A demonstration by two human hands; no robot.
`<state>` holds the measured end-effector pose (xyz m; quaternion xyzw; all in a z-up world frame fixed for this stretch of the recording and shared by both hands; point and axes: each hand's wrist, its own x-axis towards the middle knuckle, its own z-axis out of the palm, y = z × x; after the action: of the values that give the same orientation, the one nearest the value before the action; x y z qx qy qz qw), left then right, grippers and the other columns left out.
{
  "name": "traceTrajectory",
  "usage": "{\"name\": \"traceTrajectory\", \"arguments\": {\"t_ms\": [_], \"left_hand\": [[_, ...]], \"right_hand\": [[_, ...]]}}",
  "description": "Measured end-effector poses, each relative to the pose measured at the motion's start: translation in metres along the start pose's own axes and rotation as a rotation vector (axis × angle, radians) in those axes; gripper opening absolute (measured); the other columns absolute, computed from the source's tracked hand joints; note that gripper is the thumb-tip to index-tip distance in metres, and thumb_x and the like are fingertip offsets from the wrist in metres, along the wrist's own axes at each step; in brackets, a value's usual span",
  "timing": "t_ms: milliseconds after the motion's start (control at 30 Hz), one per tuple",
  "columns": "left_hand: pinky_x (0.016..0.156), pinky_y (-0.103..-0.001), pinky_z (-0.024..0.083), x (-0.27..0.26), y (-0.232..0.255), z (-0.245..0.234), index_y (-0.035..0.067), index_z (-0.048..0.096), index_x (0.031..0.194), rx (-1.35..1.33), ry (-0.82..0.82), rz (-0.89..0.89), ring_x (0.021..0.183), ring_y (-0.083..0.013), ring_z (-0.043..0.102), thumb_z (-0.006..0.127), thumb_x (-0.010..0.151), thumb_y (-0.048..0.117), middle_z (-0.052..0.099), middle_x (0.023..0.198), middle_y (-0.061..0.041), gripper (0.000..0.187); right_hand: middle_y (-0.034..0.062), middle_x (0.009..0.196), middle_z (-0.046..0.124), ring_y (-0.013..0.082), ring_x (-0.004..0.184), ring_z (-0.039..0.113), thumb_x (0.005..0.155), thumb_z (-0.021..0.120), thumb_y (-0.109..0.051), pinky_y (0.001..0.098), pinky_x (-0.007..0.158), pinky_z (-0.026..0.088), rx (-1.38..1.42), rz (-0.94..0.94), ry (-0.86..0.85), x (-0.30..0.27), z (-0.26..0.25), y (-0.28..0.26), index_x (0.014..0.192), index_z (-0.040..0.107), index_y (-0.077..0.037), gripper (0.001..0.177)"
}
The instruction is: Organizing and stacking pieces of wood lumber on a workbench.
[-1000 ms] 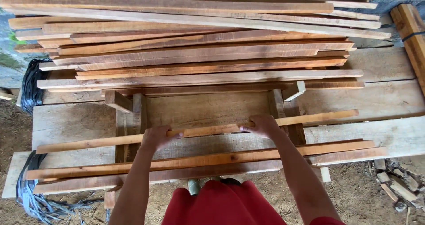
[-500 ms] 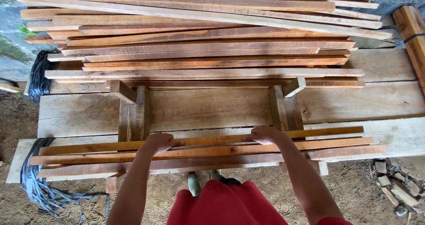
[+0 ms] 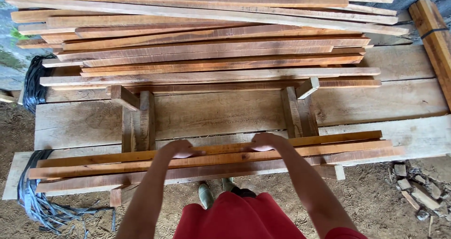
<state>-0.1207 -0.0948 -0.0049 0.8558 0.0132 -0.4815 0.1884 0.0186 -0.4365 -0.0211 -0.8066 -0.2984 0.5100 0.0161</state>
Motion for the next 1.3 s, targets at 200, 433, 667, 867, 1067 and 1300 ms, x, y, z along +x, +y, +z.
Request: {"name": "traceTrajectory", "arguments": {"t_ms": [200, 433, 667, 867, 1067, 1300], "left_hand": [[0.083, -0.046, 0.055, 0.071, 0.025, 0.025, 0.024, 0.072, 0.079, 0.05, 0.163, 0.077, 0.098, -0.0314, 0.072, 0.05, 0.085, 0.065, 0.074, 0.087, -0.006, 0.047], [0.091, -0.047, 0.052, -0.003, -0.025, 0.014, 0.008, 0.074, 0.094, -0.049, 0.169, 0.093, 0.106, -0.0383, 0.068, 0.057, 0.09, 0.059, 0.073, 0.1, -0.018, 0.053], [0.098, -0.042, 0.052, -0.044, -0.07, 0.015, 0.017, 0.077, 0.114, -0.111, 0.196, -0.126, 0.121, -0.0348, 0.067, 0.06, 0.084, 0.062, 0.075, 0.115, -0.014, 0.057], [0.097, -0.04, 0.054, -0.016, -0.087, 0.028, 0.028, 0.078, 0.111, -0.085, 0.223, -0.171, 0.118, -0.0309, 0.069, 0.058, 0.08, 0.07, 0.076, 0.112, -0.008, 0.056], [0.096, -0.043, 0.054, -0.032, -0.075, 0.033, 0.027, 0.079, 0.105, -0.177, 0.34, -0.199, 0.117, -0.0333, 0.069, 0.04, 0.083, 0.083, 0.077, 0.111, -0.011, 0.071], [0.092, -0.039, 0.055, -0.009, -0.087, 0.049, 0.033, 0.075, 0.1, -0.355, 0.554, -0.288, 0.108, -0.0228, 0.073, 0.053, 0.086, 0.078, 0.075, 0.107, 0.001, 0.052]], "right_hand": [[0.0155, 0.089, 0.073, 0.0385, 0.099, 0.072, 0.089, 0.05, -0.064, 0.0476, 0.086, 0.055, -0.049, -0.071, 0.107, 0.027, 0.014, -0.052, 0.087, 0.075, -0.018, 0.053], [0.0235, 0.101, 0.073, 0.0428, 0.105, 0.068, 0.092, 0.053, -0.058, 0.0491, 0.09, 0.052, 0.007, -0.029, 0.136, -0.023, 0.003, 0.003, 0.094, 0.072, -0.005, 0.056], [0.0192, 0.099, 0.074, 0.0394, 0.108, 0.069, 0.082, 0.069, -0.063, 0.0456, 0.091, 0.051, 0.142, 0.144, 0.33, -0.026, 0.026, 0.097, 0.1, 0.073, -0.011, 0.055], [0.0106, 0.094, 0.076, 0.033, 0.104, 0.072, 0.09, 0.048, -0.072, 0.0415, 0.089, 0.053, 0.035, 0.239, 0.267, -0.052, 0.017, 0.068, 0.093, 0.077, -0.021, 0.058], [0.019, 0.106, 0.076, 0.038, 0.114, 0.069, 0.093, 0.033, -0.077, 0.0461, 0.098, 0.051, 0.112, 0.254, 0.313, -0.064, 0.012, 0.05, 0.093, 0.076, -0.012, 0.078], [0.013, 0.095, 0.072, 0.0332, 0.104, 0.071, 0.092, 0.056, -0.072, 0.0436, 0.093, 0.053, 0.232, 0.235, 0.628, -0.055, 0.021, 0.063, 0.088, 0.072, -0.012, 0.062]]}}
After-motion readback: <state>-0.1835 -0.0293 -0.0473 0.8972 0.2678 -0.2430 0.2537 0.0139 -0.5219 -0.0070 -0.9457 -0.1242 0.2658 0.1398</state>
